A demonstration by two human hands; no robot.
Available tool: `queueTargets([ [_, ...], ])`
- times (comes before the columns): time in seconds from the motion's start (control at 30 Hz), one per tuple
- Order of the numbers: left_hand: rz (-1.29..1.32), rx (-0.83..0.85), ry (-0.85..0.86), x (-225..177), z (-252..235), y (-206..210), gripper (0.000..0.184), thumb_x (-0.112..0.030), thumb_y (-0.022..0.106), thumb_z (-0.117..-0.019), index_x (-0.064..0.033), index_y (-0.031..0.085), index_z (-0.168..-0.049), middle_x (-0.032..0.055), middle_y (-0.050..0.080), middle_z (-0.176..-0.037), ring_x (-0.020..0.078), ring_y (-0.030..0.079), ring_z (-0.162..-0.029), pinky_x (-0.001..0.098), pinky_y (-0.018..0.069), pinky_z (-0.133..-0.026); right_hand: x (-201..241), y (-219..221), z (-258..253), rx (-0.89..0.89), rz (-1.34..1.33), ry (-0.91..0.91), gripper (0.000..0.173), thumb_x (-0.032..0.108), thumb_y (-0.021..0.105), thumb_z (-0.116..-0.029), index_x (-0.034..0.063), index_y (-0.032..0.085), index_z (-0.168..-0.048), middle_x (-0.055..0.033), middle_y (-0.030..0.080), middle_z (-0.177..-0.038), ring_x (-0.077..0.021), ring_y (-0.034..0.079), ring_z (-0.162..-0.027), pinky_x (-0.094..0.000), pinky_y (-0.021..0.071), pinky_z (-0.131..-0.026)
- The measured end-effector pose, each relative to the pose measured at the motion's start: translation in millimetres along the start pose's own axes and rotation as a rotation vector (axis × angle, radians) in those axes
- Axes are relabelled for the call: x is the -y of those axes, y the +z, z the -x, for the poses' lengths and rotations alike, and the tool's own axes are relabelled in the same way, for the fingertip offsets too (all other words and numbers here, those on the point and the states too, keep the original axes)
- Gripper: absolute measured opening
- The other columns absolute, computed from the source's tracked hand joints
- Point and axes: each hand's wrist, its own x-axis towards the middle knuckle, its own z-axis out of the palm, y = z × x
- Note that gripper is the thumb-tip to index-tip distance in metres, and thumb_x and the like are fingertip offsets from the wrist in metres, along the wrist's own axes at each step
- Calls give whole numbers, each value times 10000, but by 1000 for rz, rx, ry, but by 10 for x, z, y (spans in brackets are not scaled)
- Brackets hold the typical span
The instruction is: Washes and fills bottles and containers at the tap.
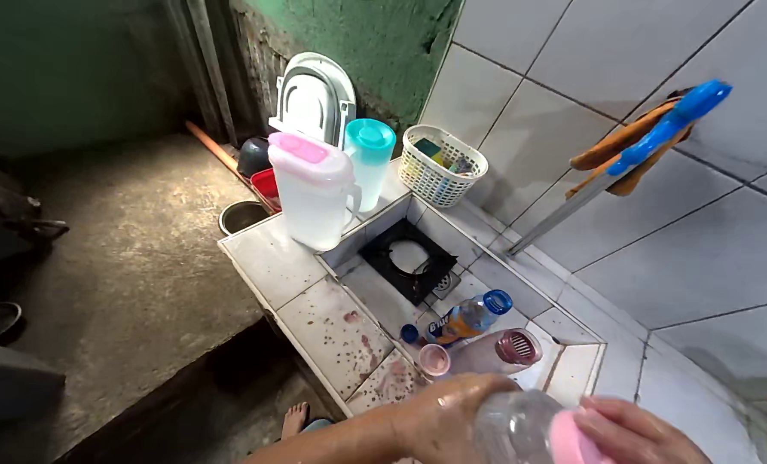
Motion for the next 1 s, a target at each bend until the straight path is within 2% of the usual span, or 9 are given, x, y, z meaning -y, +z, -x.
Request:
queueTargets([
  [0.07, -68, -46, -51, -72, 139, -377, 963, -308, 953, -635, 107, 510, -1383, 257, 630, -1288, 285, 629, -1203, 423, 508, -1050, 66, 172, -375, 68, -44, -53, 571, 350, 824, -829, 90, 650, -1307, -218, 597, -1303, -198, 571, -1225, -338, 513, -1012],
  [0.17, -65, -98, -196, -77, 349, -942, 969, -244, 960, -635, 37, 476, -1426, 177, 641, -1285, 172, 640, -1168, 351, 531, -1026, 144, 604, -925, 67, -47, -172, 532, 403, 832, -811, 211, 691, -1287, -112, 623, -1306, -142, 594, -1214, -329, 552, -985],
  [0.23, -110, -189, -266, -26, 496, -1281, 973, -184, 968, -608, -8, 481, -1432, 145, 641, -1276, 154, 645, -1137, 351, 543, -1000, 154, 964, -1281, 47, -18, -254, 501, 461, 797, -804, 292, 705, -1266, -35, 635, -1318, -124, 607, -1209, -348, 567, -972],
  [0.4, -297, -533, -296, 186, 836, -1836, 997, -265, 973, -585, -52, 485, -1428, 117, 649, -1264, 166, 652, -1138, 398, 557, -988, 349, 1639, -2028, 151, 50, -253, 560, 331, 735, -792, 186, 696, -1331, -79, 610, -1411, -242, 571, -1293, -472, 516, -1020],
  [0.5, -305, -673, -271, 256, 952, -1995, 983, -312, 967, -593, -42, 497, -1413, 112, 654, -1249, 156, 656, -1129, 393, 563, -979, 574, 1946, -2305, 85, 250, -231, 582, 474, 673, -873, 125, 685, -1337, -112, 650, -1358, -299, 631, -1214, -520, 535, -965],
  [0.6, -272, -627, -259, 309, 1069, -2206, 994, -282, 969, -604, -17, 485, -1430, 127, 664, -1249, 157, 661, -1135, 382, 555, -992, 687, 2155, -2444, 51, 291, -280, 571, 523, 670, -868, 112, 732, -1260, -112, 694, -1246, -288, 656, -1114, -493, 552, -889],
  [0.7, -284, -572, -175, 382, 1076, -2335, 965, -273, 960, -600, 7, 509, -1406, 137, 675, -1241, 170, 670, -1127, 383, 561, -975, 575, 2108, -2561, 141, 158, -361, 518, 496, 716, -855, 149, 744, -1238, -87, 681, -1270, -218, 625, -1169, -427, 531, -957],
  [0.83, -233, -505, -128, 441, 1050, -2461, 946, -275, 957, -599, -18, 531, -1403, 113, 680, -1248, 151, 674, -1113, 371, 578, -947, 477, 2008, -2702, 299, 39, -400, 469, 476, 761, -847, 302, 706, -1278, 23, 643, -1338, -149, 569, -1282, -400, 505, -1063],
  [1.0, -277, -564, -161, 397, 1030, -2528, 921, -311, 943, -622, -33, 546, -1404, 126, 636, -1305, 203, 601, -1224, 376, 520, -1024, 567, 2188, -2697, 107, 153, -348, 444, 478, 738, -854, 247, 729, -1233, -24, 670, -1312, -169, 603, -1238, -404, 515, -1021],
])
